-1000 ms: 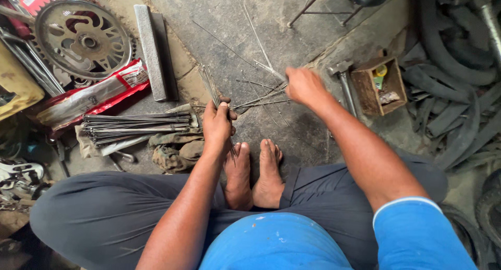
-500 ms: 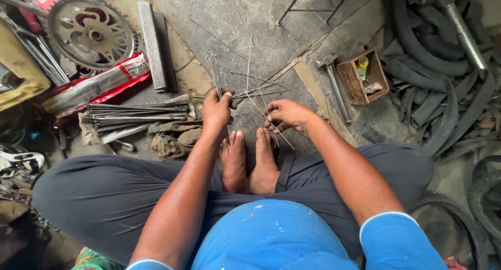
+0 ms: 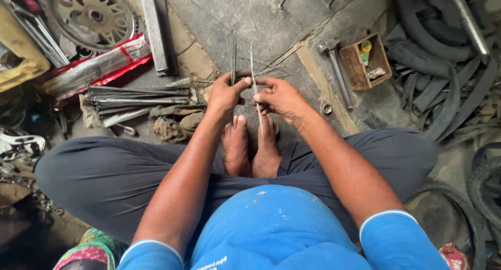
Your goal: The person sits on the floor and inserts thin metal spokes into a small cylindrical hub. They repeatedly pick up spokes, align them, and push them into the hub's holes, occasionally adjusting the hub's orientation. The person then gathers loose spokes from the floor and organizes them into a bundle.
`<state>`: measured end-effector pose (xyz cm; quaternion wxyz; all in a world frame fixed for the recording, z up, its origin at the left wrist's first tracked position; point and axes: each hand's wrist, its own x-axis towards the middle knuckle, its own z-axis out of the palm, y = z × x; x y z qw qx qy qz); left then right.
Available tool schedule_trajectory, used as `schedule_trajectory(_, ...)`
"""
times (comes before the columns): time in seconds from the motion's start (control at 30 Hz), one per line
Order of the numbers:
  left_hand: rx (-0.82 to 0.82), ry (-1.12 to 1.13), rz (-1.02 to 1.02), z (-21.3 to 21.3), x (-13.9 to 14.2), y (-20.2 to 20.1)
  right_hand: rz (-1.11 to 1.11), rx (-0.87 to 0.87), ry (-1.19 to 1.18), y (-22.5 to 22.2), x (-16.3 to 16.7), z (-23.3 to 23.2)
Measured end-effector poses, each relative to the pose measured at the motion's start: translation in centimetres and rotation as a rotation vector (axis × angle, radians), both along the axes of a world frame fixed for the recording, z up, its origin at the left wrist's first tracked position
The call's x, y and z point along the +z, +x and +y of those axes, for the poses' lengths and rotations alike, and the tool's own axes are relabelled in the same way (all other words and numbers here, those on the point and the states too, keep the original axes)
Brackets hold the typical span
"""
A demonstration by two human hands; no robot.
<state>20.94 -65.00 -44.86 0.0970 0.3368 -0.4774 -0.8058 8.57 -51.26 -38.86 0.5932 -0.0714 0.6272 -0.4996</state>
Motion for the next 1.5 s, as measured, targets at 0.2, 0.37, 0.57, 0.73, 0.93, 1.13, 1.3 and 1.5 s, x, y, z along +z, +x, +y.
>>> schedule_trajectory(0.2,-0.058,0.094,0.009,0.1,0.1,0.3,0.083,0.012,0.031,0.6,1.6,0.4)
schedule_trajectory(0.37,-0.034,0.316,0.106,0.7,0.9,0.2,0.219,-0.098,-0.036,0.0,3.9,0.3)
schedule_trajectory(0.57,-0.305,0.431,0.152,2.0,3.3,0.5,0.35,-0.235,-0.059,-2.6,5.9,0.1)
schedule_trajectory(0.73,-0.405,0.486,0.148,2.8,4.4,0.3,0.326,-0.229,-0.077,-3.8,5.4,0.6)
schedule_trajectory(0.93,-0.435,0.499,0.128,3.0,4.9,-0.2,0.28,-0.224,-0.14,-4.7,4.6,0.7)
schedule_trajectory(1.13,-0.436,0.505,0.148,2.7,5.3,-0.6,0.229,-0.219,-0.208,-5.5,4.4,0.6)
schedule_trajectory(1.3,-0.431,0.532,0.138,2.7,5.2,-0.9,0.179,-0.215,-0.23,-5.8,4.4,0.4)
schedule_trajectory(1.5,-0.419,0.554,0.197,2.3,5.3,-0.9,0.181,-0.239,-0.228,-6.2,4.4,0.2)
